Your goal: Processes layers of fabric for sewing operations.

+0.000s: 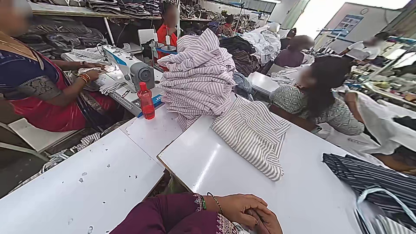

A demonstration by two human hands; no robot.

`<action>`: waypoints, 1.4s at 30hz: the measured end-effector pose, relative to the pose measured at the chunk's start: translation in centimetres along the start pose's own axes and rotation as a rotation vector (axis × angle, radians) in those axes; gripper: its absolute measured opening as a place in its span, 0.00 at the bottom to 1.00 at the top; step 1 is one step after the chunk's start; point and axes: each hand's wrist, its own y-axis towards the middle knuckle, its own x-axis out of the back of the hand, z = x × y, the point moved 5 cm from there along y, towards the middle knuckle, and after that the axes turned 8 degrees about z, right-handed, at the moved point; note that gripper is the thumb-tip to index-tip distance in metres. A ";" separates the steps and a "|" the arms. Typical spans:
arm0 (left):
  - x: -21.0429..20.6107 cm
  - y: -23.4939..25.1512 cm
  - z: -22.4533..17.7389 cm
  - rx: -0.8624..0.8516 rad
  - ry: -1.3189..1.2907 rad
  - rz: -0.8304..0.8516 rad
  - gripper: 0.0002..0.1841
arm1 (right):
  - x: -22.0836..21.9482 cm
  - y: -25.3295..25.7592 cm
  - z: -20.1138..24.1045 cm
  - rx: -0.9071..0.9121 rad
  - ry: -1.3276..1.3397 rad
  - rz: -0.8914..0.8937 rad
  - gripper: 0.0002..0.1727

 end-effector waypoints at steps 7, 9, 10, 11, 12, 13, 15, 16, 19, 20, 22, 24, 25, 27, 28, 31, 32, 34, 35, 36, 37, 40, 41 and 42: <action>-0.2 -0.2 0.1 0.060 -0.001 -0.002 0.21 | 0.0 0.1 0.1 0.047 0.047 -0.040 0.21; -0.2 -0.3 0.0 0.070 -0.003 -0.003 0.22 | -0.2 0.1 -0.1 0.068 0.069 -0.047 0.22; -0.2 -0.3 -0.2 0.070 0.000 -0.001 0.22 | -0.2 0.1 -0.1 0.068 0.074 -0.045 0.22; -0.2 -0.3 -0.3 0.064 0.006 -0.006 0.22 | -0.3 0.1 -0.1 0.058 0.079 -0.039 0.21; -0.3 -0.4 -0.2 0.060 0.010 -0.013 0.23 | -0.3 0.1 -0.1 0.045 0.081 -0.033 0.20; -0.3 -0.4 -0.1 0.055 0.009 -0.019 0.24 | -0.4 0.0 -0.3 0.031 0.088 -0.032 0.20; -0.5 -0.4 0.1 0.051 0.020 -0.029 0.25 | -0.5 0.0 -0.3 0.036 0.103 -0.039 0.21; -0.6 -0.5 0.1 0.054 0.030 -0.029 0.25 | -0.6 0.0 -0.4 0.053 0.110 -0.040 0.21; -0.9 -0.5 0.1 0.058 0.064 -0.029 0.25 | -0.8 -0.2 -0.5 0.080 0.102 -0.044 0.22; -1.0 -0.5 0.1 0.059 0.078 -0.039 0.24 | -0.7 -0.3 -0.4 0.085 0.091 -0.040 0.22; -1.2 -0.6 -0.1 0.068 0.104 -0.060 0.24 | -0.7 -0.5 -0.2 0.105 0.072 -0.032 0.21; -1.3 -0.7 -0.3 0.076 0.158 -0.086 0.24 | -0.5 -1.1 -0.1 0.111 0.042 -0.019 0.24; -1.3 -0.7 -0.3 0.086 0.182 -0.094 0.24 | -0.4 -1.5 -0.1 0.104 0.024 -0.011 0.26; -1.3 -0.7 -0.3 0.140 0.237 -0.133 0.23 | -0.2 -2.5 -0.1 0.097 -0.015 0.014 0.28; -1.2 -0.8 -0.3 0.174 0.247 -0.162 0.21 | 0.0 -2.9 0.0 0.095 -0.025 0.042 0.27; -1.6 -1.0 -0.3 0.294 0.234 -0.212 0.20 | 1.2 -5.5 0.6 0.069 -0.015 0.166 0.23; -1.9 -0.9 0.0 0.322 0.229 -0.220 0.19 | 2.5 -6.9 0.9 0.036 -0.013 0.183 0.21; -2.1 -0.9 0.4 0.365 0.272 -0.255 0.19 | 6.3 -9.6 1.2 -0.032 0.003 0.125 0.18; -2.2 -0.9 0.6 0.379 0.308 -0.271 0.20 | 8.7 -11.3 1.0 -0.057 -0.004 0.025 0.18; -2.3 -1.0 0.7 0.378 0.362 -0.284 0.20 | 11.2 -13.3 0.5 -0.093 -0.023 -0.106 0.17; -2.4 -0.9 0.8 0.352 0.423 -0.287 0.20 | 14.0 -15.7 -0.1 -0.165 -0.040 -0.228 0.17; -2.4 -0.8 1.3 0.318 0.530 -0.260 0.23 | 21.5 -25.0 -2.1 -0.435 0.015 -0.642 0.16; -2.4 -0.8 1.4 0.318 0.544 -0.246 0.22 | 23.3 -28.5 -2.9 -0.471 0.039 -0.821 0.15; -2.5 -0.7 1.3 0.330 0.554 -0.233 0.21 | 24.9 -32.2 -3.8 -0.492 0.032 -0.995 0.15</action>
